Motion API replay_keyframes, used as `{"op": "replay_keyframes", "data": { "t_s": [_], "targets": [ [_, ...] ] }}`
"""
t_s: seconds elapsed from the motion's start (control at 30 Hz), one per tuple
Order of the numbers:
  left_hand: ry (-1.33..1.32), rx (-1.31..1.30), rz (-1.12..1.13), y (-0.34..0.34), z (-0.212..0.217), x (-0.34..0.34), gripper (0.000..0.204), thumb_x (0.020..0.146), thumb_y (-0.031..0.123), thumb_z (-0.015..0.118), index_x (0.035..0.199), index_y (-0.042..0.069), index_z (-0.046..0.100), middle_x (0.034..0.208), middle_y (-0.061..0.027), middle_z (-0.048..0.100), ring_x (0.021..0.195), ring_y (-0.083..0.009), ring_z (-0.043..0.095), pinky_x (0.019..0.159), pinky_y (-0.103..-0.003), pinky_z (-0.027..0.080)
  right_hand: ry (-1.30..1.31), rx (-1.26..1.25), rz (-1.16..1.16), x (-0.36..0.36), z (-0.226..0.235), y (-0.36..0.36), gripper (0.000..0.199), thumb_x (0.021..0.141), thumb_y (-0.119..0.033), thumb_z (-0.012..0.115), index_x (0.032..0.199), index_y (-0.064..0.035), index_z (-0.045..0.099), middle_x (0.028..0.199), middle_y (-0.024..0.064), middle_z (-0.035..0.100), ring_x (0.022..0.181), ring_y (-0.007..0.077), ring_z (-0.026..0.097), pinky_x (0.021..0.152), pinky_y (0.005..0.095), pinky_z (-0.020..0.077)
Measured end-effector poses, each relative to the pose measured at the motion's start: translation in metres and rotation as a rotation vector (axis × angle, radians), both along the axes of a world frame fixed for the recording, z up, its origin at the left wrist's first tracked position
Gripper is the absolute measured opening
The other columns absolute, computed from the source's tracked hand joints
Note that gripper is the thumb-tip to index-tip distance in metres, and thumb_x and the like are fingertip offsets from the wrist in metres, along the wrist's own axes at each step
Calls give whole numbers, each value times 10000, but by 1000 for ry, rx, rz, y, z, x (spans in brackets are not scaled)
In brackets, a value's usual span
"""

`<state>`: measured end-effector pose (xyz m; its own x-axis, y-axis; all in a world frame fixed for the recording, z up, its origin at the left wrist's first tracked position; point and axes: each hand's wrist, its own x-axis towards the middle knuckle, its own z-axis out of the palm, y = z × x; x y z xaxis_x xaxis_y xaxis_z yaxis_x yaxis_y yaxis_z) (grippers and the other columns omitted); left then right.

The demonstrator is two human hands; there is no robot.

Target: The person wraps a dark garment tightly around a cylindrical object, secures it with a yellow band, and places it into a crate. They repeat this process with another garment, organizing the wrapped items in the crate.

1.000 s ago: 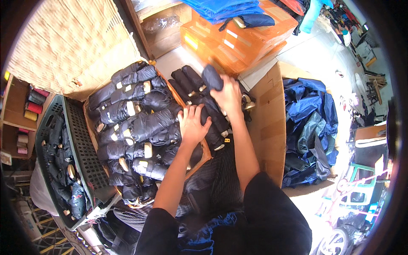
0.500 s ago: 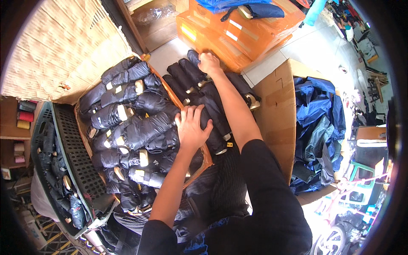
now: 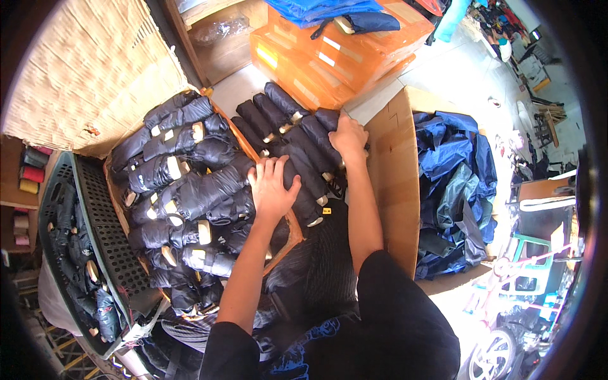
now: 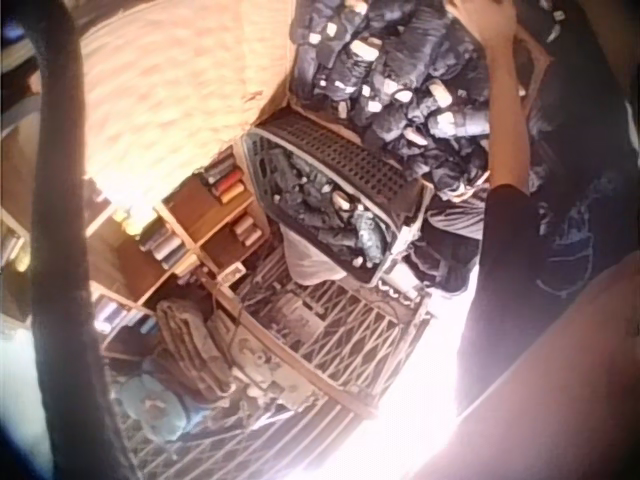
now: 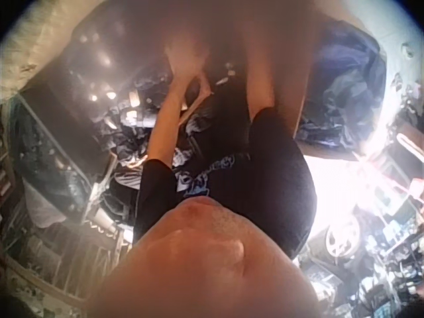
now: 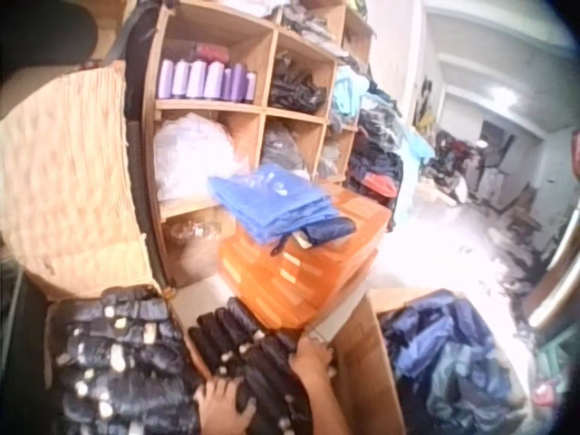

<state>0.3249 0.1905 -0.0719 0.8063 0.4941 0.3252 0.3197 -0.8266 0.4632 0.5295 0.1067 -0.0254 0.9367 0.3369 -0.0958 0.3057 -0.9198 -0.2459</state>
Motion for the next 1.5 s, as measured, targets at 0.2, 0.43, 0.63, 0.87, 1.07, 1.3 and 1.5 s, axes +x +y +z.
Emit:
{"op": "replay_keyframes", "data": {
  "t_s": [0.2,0.43,0.63,0.87,1.07,1.3,1.5],
  "targets": [
    [33,10,17,2,-3,-5,518,809,350,670,1259,126,546,1151,-90,543,1216,-282,449,1042,-492,287,178,630,190,-15,1,43,486,804,-264,747,1180,1,589,1096,255,670,1056,379,650,915,436,495],
    [77,1,26,5,-1,-9,546,792,354,683,1258,114,530,1202,-96,532,1232,-294,439,1051,-503,271,536,621,334,-39,-61,161,641,802,-292,747,1301,-2,469,1145,294,642,1122,406,618,959,424,491],
    [39,-17,-8,-1,-3,-1,542,782,343,687,1248,106,544,1183,-97,542,1224,-294,442,1048,-501,271,342,516,635,-23,-108,145,306,836,-118,639,1127,-25,630,1064,216,690,1005,380,665,859,441,518],
    [27,-19,6,3,-2,-5,525,794,334,674,1250,102,554,1176,-105,546,1218,-295,444,1049,-494,284,-315,260,148,-37,-19,34,381,764,-234,767,1112,-133,647,1155,109,620,1105,352,544,882,540,440],
    [2,-4,-7,-1,0,-1,506,794,311,679,1242,109,561,1150,-91,552,1197,-293,456,1038,-483,286,-62,-31,49,-36,-25,-14,455,707,-284,815,1057,-42,657,1050,143,689,1109,334,571,885,541,426],
    [27,-13,9,2,6,-4,583,782,359,690,1267,71,542,1177,-102,563,1193,-293,457,1040,-470,294,-95,323,83,-39,-26,7,381,763,-320,727,971,-6,671,1004,192,689,999,378,616,857,537,464],
    [117,-9,-12,0,4,0,629,790,410,681,1293,65,527,1186,-114,566,1206,-297,449,1035,-470,297,-117,608,312,-22,-63,77,440,810,-343,716,992,50,636,1023,271,666,975,449,614,894,502,482]
  ]
}}
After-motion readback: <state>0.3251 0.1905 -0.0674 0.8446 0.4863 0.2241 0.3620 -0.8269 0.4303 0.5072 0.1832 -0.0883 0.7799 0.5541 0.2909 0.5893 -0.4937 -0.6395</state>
